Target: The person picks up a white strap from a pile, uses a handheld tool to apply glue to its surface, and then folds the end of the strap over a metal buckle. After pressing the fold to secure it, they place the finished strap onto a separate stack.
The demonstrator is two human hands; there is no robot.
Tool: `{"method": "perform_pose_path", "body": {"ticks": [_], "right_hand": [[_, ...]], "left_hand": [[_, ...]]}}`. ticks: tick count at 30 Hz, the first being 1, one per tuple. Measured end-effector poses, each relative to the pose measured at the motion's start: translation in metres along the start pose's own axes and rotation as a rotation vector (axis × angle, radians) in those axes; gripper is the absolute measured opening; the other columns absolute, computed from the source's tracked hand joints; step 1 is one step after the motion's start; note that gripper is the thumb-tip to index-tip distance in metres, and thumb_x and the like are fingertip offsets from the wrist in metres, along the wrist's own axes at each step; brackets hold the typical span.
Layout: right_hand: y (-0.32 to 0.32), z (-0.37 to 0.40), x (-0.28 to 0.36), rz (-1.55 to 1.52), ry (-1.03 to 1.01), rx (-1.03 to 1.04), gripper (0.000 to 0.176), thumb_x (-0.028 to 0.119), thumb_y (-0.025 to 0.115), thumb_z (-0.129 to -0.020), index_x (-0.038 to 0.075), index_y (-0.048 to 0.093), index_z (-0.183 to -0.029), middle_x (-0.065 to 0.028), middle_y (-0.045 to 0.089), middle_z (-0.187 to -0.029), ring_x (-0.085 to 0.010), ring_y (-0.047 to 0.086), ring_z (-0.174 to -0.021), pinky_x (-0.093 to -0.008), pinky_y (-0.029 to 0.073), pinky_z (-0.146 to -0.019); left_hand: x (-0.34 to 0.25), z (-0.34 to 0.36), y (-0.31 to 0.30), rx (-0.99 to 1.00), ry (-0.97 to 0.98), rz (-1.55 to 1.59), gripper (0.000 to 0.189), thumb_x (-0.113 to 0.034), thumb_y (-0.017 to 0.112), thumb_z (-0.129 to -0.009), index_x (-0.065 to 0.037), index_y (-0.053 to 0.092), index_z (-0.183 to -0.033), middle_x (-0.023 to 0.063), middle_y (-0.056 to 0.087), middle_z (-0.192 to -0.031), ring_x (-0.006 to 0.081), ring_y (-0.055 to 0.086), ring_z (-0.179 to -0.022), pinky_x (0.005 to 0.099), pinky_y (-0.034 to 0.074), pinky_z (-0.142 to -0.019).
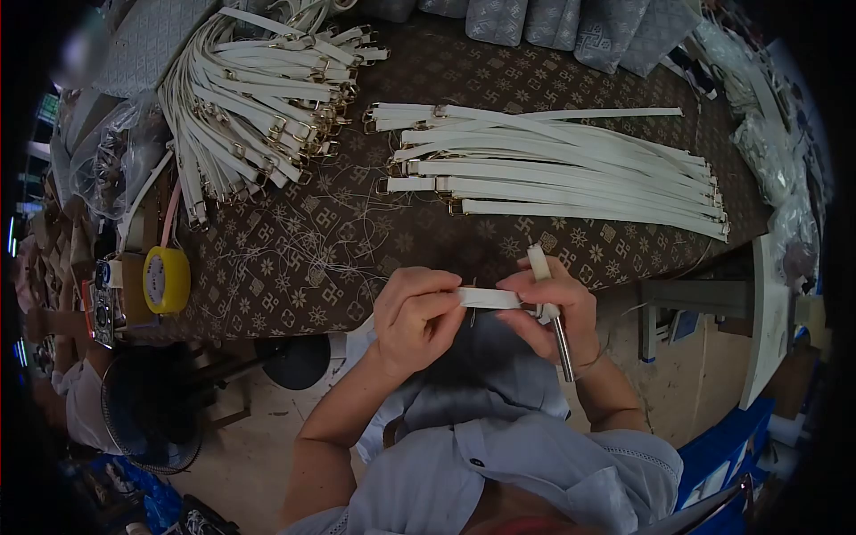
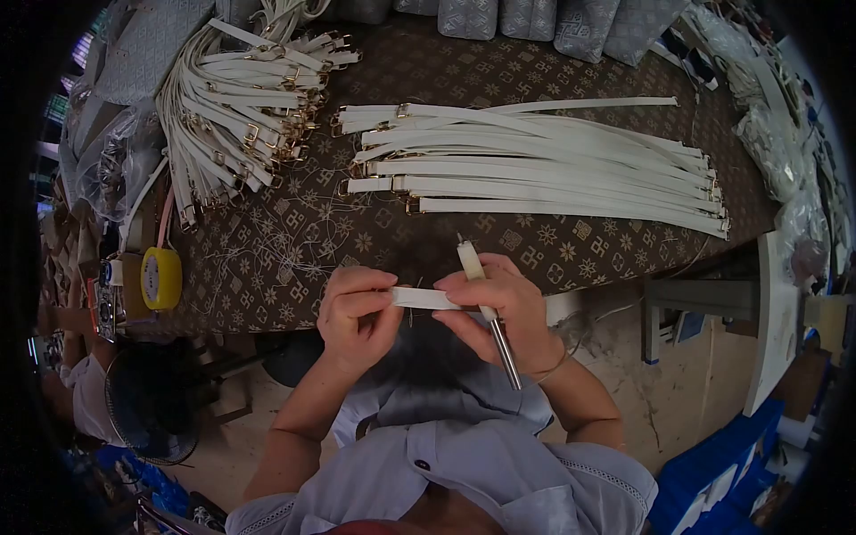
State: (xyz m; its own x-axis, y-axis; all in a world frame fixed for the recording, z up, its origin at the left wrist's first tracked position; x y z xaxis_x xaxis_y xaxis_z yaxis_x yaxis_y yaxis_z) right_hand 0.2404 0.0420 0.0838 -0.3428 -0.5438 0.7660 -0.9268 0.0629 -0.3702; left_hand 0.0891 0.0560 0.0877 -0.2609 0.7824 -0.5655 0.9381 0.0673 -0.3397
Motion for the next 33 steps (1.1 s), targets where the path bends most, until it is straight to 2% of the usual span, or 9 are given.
{"method": "perform_pose_path", "body": {"ticks": [5,7,16,20,22,26,29,31,33], "right_hand": [[-0.010,-0.002,-0.002,-0.007,0.014,-0.033,0.034,0.006,0.077,-0.068,0.012,0.055,-0.093,-0.0064,0.067,-0.091,-0.0259,0.061,-0.078,-0.0338,0.048,-0.071],[-0.010,-0.006,0.006,0.075,-0.038,-0.008,0.030,0.005,0.076,-0.068,0.013,0.057,-0.090,-0.0054,0.067,-0.091,-0.0255,0.061,-0.075,-0.0346,0.047,-0.072],[-0.003,-0.007,0.014,0.154,-0.135,0.111,0.027,0.005,0.075,-0.067,0.015,0.060,-0.087,-0.0045,0.067,-0.093,-0.0217,0.062,-0.075,-0.0376,0.047,-0.082],[-0.004,-0.007,0.016,0.093,-0.170,0.087,0.028,0.004,0.074,-0.068,0.015,0.059,-0.089,-0.0050,0.067,-0.094,-0.0206,0.062,-0.074,-0.0387,0.047,-0.084],[-0.002,-0.006,0.018,0.110,-0.205,0.116,0.028,0.004,0.073,-0.069,0.015,0.058,-0.090,-0.0059,0.067,-0.094,-0.0196,0.062,-0.074,-0.0397,0.046,-0.086],[-0.002,-0.006,0.017,0.095,-0.208,0.112,0.026,0.005,0.072,-0.070,0.015,0.058,-0.089,-0.0065,0.067,-0.094,-0.0197,0.062,-0.074,-0.0401,0.046,-0.088],[0.000,-0.005,0.018,0.117,-0.232,0.137,0.026,0.006,0.072,-0.069,0.015,0.058,-0.089,-0.0070,0.067,-0.094,-0.0198,0.062,-0.074,-0.0403,0.046,-0.088],[0.000,-0.005,0.018,0.108,-0.240,0.134,0.026,0.006,0.073,-0.068,0.014,0.059,-0.089,-0.0074,0.067,-0.094,-0.0195,0.062,-0.074,-0.0404,0.045,-0.089],[0.000,-0.006,0.019,0.107,-0.237,0.141,0.026,0.005,0.072,-0.067,0.013,0.059,-0.088,-0.0076,0.067,-0.093,-0.0194,0.063,-0.074,-0.0405,0.045,-0.089]], "left_hand": [[-0.006,-0.014,0.005,0.066,-0.089,0.148,0.030,0.001,0.073,-0.066,-0.008,0.058,-0.090,0.0076,0.060,-0.092,0.0225,0.058,-0.078,0.0318,0.047,-0.064],[-0.006,-0.015,0.012,0.191,-0.108,0.105,0.027,-0.001,0.075,-0.068,-0.008,0.059,-0.089,0.0088,0.059,-0.095,0.0211,0.057,-0.081,0.0300,0.047,-0.068],[0.012,-0.007,0.024,0.391,-0.397,0.257,0.016,-0.006,0.072,-0.074,-0.004,0.059,-0.083,0.0086,0.057,-0.094,0.0174,0.056,-0.080,0.0274,0.047,-0.069],[0.016,-0.001,0.026,0.411,-0.474,0.341,0.015,-0.007,0.070,-0.076,-0.004,0.057,-0.082,0.0092,0.057,-0.094,0.0160,0.056,-0.081,0.0270,0.047,-0.070],[0.016,-0.002,0.024,0.383,-0.460,0.396,0.014,-0.009,0.069,-0.077,-0.005,0.057,-0.082,0.0078,0.058,-0.096,0.0205,0.055,-0.080,0.0301,0.044,-0.069],[0.019,0.001,0.020,0.400,-0.471,0.415,0.014,-0.009,0.069,-0.077,-0.005,0.056,-0.082,0.0084,0.058,-0.097,0.0204,0.055,-0.081,0.0298,0.044,-0.069],[0.018,0.003,0.017,0.412,-0.449,0.388,0.014,-0.010,0.068,-0.079,-0.005,0.056,-0.083,0.0083,0.057,-0.097,0.0178,0.055,-0.082,0.0289,0.044,-0.069],[0.024,0.007,0.016,0.385,-0.581,0.487,0.013,-0.011,0.065,-0.083,-0.004,0.054,-0.084,0.0078,0.057,-0.096,0.0146,0.055,-0.081,0.0268,0.045,-0.069],[0.031,0.008,0.013,0.368,-0.589,0.496,0.012,-0.012,0.063,-0.084,-0.004,0.054,-0.084,0.0075,0.056,-0.096,0.0132,0.054,-0.080,0.0258,0.044,-0.069]]}}
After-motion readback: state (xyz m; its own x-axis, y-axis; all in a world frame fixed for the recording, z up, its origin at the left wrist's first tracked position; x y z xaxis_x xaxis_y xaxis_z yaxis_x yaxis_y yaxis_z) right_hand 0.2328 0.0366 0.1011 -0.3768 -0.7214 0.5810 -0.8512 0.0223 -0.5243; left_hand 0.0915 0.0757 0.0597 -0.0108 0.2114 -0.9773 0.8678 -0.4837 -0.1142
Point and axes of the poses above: each hand's wrist, its own z-axis away from the middle knuckle, its own y-axis out of the palm, x = y × z, the point moved 10 cm from there along -z, towards the middle knuckle
